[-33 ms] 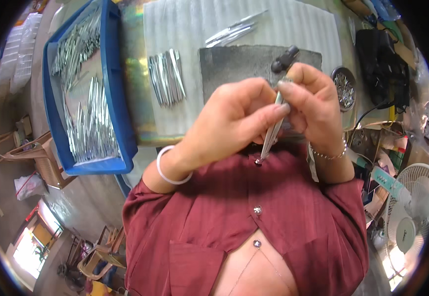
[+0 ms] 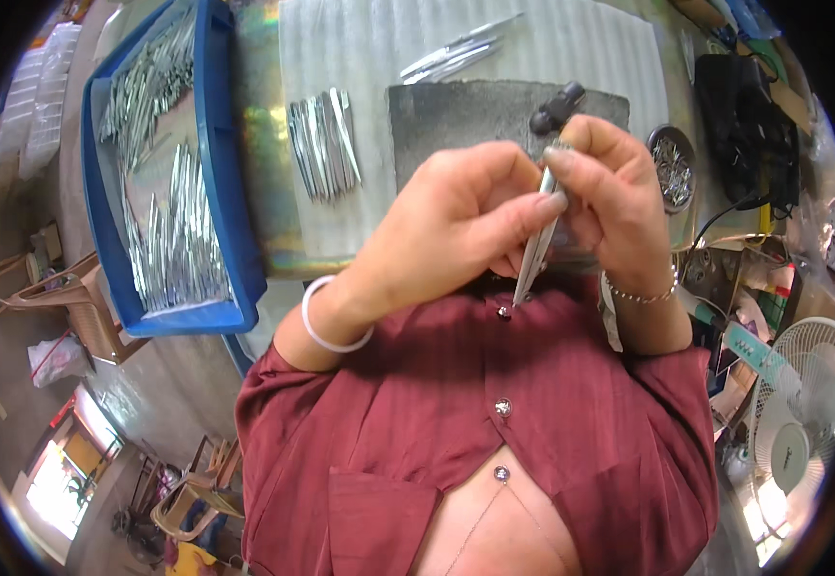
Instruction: Marking or punching small metal strips with a hammer and punch at a workshop bench.
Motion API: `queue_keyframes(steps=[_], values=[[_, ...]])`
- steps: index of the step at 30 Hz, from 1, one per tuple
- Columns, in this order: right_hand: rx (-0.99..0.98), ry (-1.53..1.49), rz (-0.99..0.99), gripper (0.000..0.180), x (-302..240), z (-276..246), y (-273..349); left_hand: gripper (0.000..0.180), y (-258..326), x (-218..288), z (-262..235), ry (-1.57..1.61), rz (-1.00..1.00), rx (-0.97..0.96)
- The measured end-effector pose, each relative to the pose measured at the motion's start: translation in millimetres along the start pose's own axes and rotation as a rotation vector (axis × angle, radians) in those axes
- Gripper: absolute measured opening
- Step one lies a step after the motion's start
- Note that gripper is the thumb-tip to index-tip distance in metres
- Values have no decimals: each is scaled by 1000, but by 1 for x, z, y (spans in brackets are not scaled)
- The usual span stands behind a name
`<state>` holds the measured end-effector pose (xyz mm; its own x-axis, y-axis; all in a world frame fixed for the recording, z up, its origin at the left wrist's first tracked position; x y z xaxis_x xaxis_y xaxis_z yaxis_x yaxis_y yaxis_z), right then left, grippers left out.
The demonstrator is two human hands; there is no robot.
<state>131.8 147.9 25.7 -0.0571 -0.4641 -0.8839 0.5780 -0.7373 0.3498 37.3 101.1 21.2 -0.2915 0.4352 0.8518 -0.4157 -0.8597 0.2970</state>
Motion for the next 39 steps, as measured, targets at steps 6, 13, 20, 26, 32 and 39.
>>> queue_keyframes(steps=[6,13,20,26,32,39], values=[[-9,-191,81,18,23,-13,-3,18,-10,-6,2,15,-76,-47],[49,-163,-18,17,15,-11,15,17,-5,-3,16,-71,-104,-107],[62,-187,-76,17,12,-11,26,19,-5,1,24,-165,-86,-162],[55,-232,-62,18,15,-18,25,21,-11,0,27,-71,-147,-174],[66,-267,-36,18,17,-27,18,20,-24,-3,25,-36,-162,-177],[123,115,-85,13,-22,-24,0,11,-11,9,2,19,58,-17]])
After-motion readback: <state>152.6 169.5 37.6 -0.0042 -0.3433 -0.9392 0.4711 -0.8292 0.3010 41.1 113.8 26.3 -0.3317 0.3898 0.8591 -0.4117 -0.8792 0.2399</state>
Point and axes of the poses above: each hand's wrist, its own y-axis away from the middle knuckle, its own z-axis out of the palm, x = y × z, the point moved 9 cm from there along -y, towards the middle knuckle, and after that the axes turned 5 degrees about -x, right-handed, at the moved point
